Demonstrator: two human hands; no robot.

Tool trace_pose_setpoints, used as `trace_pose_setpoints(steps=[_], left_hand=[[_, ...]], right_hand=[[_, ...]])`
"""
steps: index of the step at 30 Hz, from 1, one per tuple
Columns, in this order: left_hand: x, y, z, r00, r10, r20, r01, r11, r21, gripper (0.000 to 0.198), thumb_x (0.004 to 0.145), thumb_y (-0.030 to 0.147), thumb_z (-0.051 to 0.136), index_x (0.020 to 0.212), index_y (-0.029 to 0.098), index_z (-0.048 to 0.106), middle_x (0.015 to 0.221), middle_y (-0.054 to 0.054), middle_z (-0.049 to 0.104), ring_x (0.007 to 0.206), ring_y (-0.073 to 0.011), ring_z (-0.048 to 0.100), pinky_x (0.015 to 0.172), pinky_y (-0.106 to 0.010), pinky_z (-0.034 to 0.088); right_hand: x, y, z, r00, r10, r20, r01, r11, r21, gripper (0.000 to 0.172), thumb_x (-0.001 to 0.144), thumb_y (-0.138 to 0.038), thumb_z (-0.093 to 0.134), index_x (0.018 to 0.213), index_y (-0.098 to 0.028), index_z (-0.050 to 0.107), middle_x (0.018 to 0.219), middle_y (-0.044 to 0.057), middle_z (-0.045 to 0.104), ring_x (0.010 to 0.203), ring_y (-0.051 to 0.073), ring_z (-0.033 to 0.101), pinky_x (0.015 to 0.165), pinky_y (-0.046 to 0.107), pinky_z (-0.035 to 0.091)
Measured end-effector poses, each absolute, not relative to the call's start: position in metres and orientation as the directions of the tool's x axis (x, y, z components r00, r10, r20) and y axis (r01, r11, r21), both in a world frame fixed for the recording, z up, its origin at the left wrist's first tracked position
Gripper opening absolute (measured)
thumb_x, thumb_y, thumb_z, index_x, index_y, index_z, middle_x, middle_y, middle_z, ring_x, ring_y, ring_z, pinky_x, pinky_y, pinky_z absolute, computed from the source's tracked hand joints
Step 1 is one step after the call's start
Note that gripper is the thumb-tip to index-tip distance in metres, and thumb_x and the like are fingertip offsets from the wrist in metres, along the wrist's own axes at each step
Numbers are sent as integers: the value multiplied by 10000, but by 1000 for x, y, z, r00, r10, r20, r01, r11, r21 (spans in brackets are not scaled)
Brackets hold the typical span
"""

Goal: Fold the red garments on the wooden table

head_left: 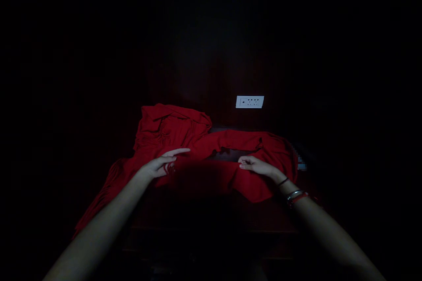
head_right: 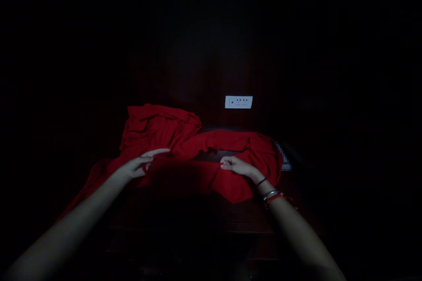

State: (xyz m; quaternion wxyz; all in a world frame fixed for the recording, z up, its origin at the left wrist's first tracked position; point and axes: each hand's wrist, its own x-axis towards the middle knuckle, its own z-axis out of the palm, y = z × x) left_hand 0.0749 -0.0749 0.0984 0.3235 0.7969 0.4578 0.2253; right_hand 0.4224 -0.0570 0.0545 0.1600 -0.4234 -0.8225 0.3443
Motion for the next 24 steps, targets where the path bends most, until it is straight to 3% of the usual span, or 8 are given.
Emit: trace_pose_setpoints(steps=[4,7,10,12,15,17,20,24], left_hand=[[81,-68,80,331,938,-103,599,-125,791,406,842,233,308,1212,116,428,991,-101,625,766,-168,614,636,-283,484],[74,-55,65,178,981,-82,742,-79,666,392,788,194,371,1155,92,465,902,-105,621,743,-182,602,652,-308,480],[67,-52,55,254,963,94,873,-270,406,367,753,131,393,1092,101,532,970,-118,584,919,-194,545,824,-325,424],[68,-59,50,408,896,174,863,-441,246,363,796,157,353,1110,120,533,1067,-120,545,1011,-185,496,899,-321,378],[75,-74,46,633,765,118,743,-643,185,385,824,271,385,1190,203,481,1287,-79,413,1170,-202,375,984,-352,298],[77,-85,47,717,697,-13,686,-701,198,453,793,345,459,1234,248,436,1361,-56,330,1221,-240,313,998,-392,273],[78,-97,58,736,653,-176,673,-680,292,484,786,420,464,1247,280,415,1330,-41,386,1180,-242,381,964,-380,324],[88,-106,70,724,668,-171,676,-638,370,402,879,395,262,1241,301,410,1286,2,446,1148,-165,425,969,-312,323]], right_hand=[[424,-50,54,-604,787,-127,663,409,-627,138,773,-270,471,759,-141,519,677,5,502,632,121,453,621,257,395],[402,-61,56,-504,862,53,769,476,-426,179,792,-220,447,900,-121,550,869,77,548,811,165,494,763,304,395],[372,-86,56,-559,794,238,747,607,-271,301,805,-289,464,1069,-153,516,1067,105,503,1005,201,442,876,337,347],[354,-104,50,-682,700,212,674,714,-190,341,794,-333,488,1103,-188,507,1097,93,499,1040,213,429,904,360,326],[338,-117,39,-745,660,98,654,751,-87,220,812,-208,446,987,-150,567,1007,109,544,976,218,467,883,392,333],[339,-114,38,-764,642,55,632,763,-134,197,814,-122,399,893,-119,580,924,105,566,896,192,493,840,364,365],[355,-101,48,-841,538,-55,500,736,-456,156,817,-138,417,841,-111,569,820,55,578,737,120,509,699,250,420],[380,-90,65,-902,400,-163,373,529,-762,196,832,-241,426,831,-114,575,758,25,586,681,96,529,630,203,432]])
